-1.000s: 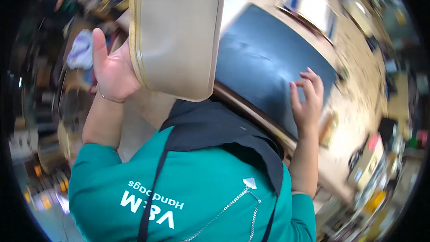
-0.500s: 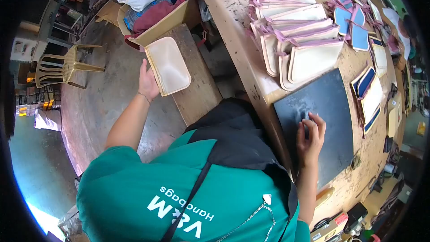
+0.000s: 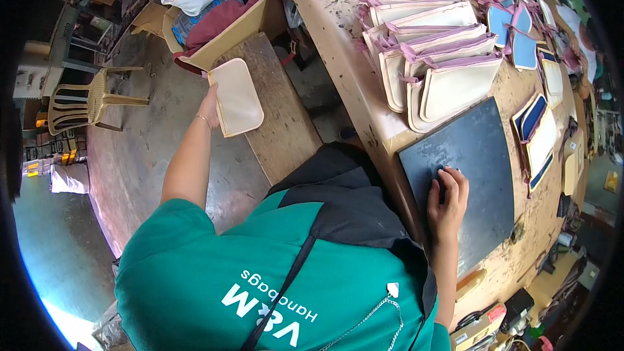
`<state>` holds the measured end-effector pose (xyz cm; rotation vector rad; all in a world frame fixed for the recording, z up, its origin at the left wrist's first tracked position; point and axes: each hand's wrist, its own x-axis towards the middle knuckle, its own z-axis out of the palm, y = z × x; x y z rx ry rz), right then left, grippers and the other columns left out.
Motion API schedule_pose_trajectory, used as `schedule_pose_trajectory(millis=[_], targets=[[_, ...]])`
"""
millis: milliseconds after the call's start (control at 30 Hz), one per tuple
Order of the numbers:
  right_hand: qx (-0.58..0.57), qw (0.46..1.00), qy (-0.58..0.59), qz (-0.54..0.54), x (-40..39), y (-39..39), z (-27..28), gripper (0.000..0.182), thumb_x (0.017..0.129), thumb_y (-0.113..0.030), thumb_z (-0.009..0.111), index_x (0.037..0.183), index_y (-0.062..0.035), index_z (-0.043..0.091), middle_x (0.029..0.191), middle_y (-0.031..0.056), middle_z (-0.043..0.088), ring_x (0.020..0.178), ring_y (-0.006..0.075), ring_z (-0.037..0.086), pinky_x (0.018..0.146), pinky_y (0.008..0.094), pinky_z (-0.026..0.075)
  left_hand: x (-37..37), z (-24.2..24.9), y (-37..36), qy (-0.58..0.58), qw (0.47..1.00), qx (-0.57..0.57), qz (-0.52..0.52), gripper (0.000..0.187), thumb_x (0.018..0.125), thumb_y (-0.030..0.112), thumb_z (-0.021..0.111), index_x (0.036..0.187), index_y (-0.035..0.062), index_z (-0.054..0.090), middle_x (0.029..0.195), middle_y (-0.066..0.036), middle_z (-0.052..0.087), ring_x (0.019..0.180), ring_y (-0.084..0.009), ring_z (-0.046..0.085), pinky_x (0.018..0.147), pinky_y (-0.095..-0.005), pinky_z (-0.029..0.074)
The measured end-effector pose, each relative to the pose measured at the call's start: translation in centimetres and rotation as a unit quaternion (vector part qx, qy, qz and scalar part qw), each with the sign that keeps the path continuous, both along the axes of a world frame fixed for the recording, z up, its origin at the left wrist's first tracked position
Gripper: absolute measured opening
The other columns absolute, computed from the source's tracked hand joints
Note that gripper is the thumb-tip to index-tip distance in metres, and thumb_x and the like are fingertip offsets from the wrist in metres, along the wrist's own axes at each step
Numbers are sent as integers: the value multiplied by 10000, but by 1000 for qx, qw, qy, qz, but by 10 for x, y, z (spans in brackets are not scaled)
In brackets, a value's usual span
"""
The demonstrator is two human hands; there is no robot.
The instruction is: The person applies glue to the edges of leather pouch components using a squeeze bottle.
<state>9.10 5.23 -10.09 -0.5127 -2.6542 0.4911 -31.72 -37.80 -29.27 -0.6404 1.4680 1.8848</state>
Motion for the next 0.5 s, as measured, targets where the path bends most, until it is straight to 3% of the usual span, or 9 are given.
schedule_pose_trajectory(millis=[100, 200, 333, 433, 500], targets=[[-5, 1000, 6, 1, -1, -1, 1, 306, 825, 45, 676, 1112, -46, 623, 1148, 181, 615, 1079, 374, 600, 979, 430, 479, -2, -1, -2, -6, 1000, -9, 28, 656, 1002, 515, 433, 1395, -8, 470, 1365, -172, 570, 1208, -318, 587, 1033, -449, 460], [-7, 1000, 13, -4, 0, -1, 1, 314, 823, 47, 676, 1117, -49, 621, 1145, 181, 617, 1073, 372, 603, 981, 430, 478, -6, -42, -17, 8, 996, -18, 90, 668, 982, 519, 478, 1374, -22, 487, 1329, -176, 587, 1172, -329, 606, 1020, -456, 469], [-10, 1000, 17, -12, -1, -3, 1, 318, 821, 46, 679, 1118, -49, 618, 1127, 178, 624, 1065, 371, 605, 988, 432, 474, 5, -42, -13, 21, 988, -91, 122, 722, 948, 538, 534, 1364, -50, 482, 1294, -174, 601, 1081, -334, 646, 947, -459, 517], [-14, 1000, 17, -1, -1, -1, 3, 319, 818, 45, 680, 1116, -48, 617, 1115, 177, 629, 1062, 368, 606, 1005, 439, 467, 9, -3, -5, -12, 967, -252, -21, 737, 944, 582, 496, 1314, -53, 540, 1245, -194, 626, 1032, -332, 666, 879, -447, 551], [-21, 1000, 19, 1, -1, 0, 3, 324, 815, 46, 681, 1118, -47, 615, 1111, 178, 630, 1061, 366, 608, 1015, 445, 463, 16, 48, 10, -14, 895, -417, -155, 761, 936, 637, 451, 1238, -44, 605, 1204, -219, 639, 1003, -317, 678, 824, -441, 567]])
